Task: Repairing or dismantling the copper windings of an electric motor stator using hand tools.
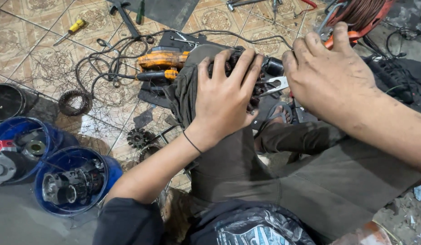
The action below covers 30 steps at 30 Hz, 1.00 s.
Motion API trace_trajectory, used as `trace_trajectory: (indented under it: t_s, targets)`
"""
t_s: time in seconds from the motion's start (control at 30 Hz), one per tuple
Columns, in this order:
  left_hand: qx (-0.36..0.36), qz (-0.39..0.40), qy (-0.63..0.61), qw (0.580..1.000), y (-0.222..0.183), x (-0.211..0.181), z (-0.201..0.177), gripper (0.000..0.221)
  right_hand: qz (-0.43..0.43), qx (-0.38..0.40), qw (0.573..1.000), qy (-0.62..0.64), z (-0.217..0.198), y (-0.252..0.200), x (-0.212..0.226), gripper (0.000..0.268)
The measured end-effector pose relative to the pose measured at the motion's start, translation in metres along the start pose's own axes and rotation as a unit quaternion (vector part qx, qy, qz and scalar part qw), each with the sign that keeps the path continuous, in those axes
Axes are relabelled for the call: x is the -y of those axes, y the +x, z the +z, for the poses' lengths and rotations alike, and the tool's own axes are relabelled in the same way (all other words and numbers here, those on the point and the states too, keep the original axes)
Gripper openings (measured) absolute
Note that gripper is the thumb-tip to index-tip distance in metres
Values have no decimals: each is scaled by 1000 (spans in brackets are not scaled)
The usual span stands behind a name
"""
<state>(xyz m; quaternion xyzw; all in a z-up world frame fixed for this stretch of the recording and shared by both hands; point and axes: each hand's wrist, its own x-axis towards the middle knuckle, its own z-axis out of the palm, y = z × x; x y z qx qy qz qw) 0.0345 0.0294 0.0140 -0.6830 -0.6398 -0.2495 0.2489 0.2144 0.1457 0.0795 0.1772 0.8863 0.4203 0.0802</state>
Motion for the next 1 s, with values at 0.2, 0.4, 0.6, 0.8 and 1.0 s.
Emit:
trace_trajectory:
  t_s: [0.2, 0.4, 0.6, 0.8, 1.0]
  targets:
    - [4, -1, 8, 1000, 0, 0, 1, 81, -22, -17, 994, -101, -14, -7, 0, 21]
    - [-5, -6, 2, 1000, 0, -1, 3, 81, -34, 6, 998, -59, -9, -10, 4, 23]
    - [-17, -12, -1, 1000, 1, -2, 5, 75, -11, 7, 998, -56, -20, -9, 8, 12]
    - [-6, -14, 3, 1000, 1, -2, 4, 75, -2, 47, 999, -24, -13, -10, 11, 18]
    - [7, -13, 0, 1000, 1, -1, 2, 82, 29, 101, 994, 27, -6, -12, 17, 19]
